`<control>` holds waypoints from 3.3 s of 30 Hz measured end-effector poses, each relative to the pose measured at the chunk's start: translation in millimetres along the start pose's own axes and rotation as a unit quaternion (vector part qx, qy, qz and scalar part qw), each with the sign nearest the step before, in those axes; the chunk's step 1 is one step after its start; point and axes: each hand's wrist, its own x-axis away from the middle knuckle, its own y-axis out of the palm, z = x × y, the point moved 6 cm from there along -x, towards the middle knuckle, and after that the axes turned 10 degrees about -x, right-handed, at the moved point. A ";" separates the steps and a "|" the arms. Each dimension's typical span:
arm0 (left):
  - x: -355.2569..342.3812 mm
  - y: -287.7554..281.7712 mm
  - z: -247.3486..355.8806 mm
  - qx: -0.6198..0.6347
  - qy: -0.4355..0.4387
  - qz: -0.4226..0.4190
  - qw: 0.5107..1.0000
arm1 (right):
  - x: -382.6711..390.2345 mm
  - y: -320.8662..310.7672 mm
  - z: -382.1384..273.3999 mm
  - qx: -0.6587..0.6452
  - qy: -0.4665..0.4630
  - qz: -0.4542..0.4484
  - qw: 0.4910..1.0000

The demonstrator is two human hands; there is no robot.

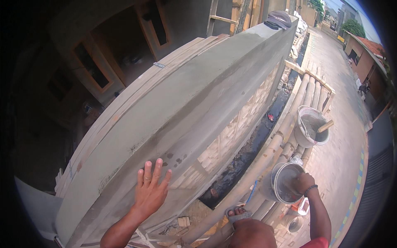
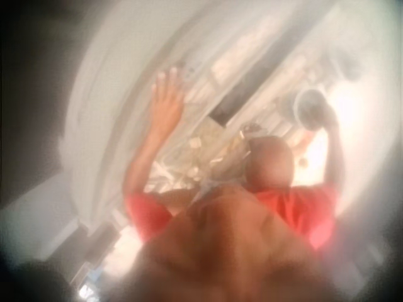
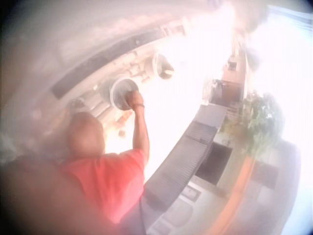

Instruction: The person smooths a freshly plastered wall using a trowel. They repeatedly scrape and level the surface, occasionally dipping the trowel into a bucket to wet it before continuing to smooth the wall.

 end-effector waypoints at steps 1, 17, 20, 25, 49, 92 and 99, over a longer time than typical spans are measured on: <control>-0.4 1.1 -0.4 -0.013 0.002 0.002 1.000 | 4.2 -6.9 -2.4 -0.008 0.000 -0.001 1.000; -5.4 -0.4 -3.1 -0.114 -0.043 0.055 0.991 | 82.0 -42.5 92.9 -0.406 0.087 0.157 0.896; -4.6 -4.9 -5.2 -0.125 -0.041 0.043 0.990 | 87.1 -82.3 34.5 -0.699 0.021 0.195 0.688; -7.2 -1.6 -4.3 -0.112 -0.041 0.040 0.992 | 35.3 -171.3 -51.3 -0.587 -0.194 0.227 0.753; -5.6 8.8 0.3 -0.171 -0.030 -0.040 0.984 | -104.7 -300.9 -293.8 -0.186 -0.498 0.277 0.800; -8.9 8.2 1.7 -0.123 -0.020 -0.090 0.988 | -238.8 -360.3 -252.4 -0.082 -0.355 0.341 0.867; 7.5 13.5 -1.1 -0.136 -0.026 -0.109 0.984 | -141.7 -302.9 -301.1 -0.147 -0.500 0.268 0.810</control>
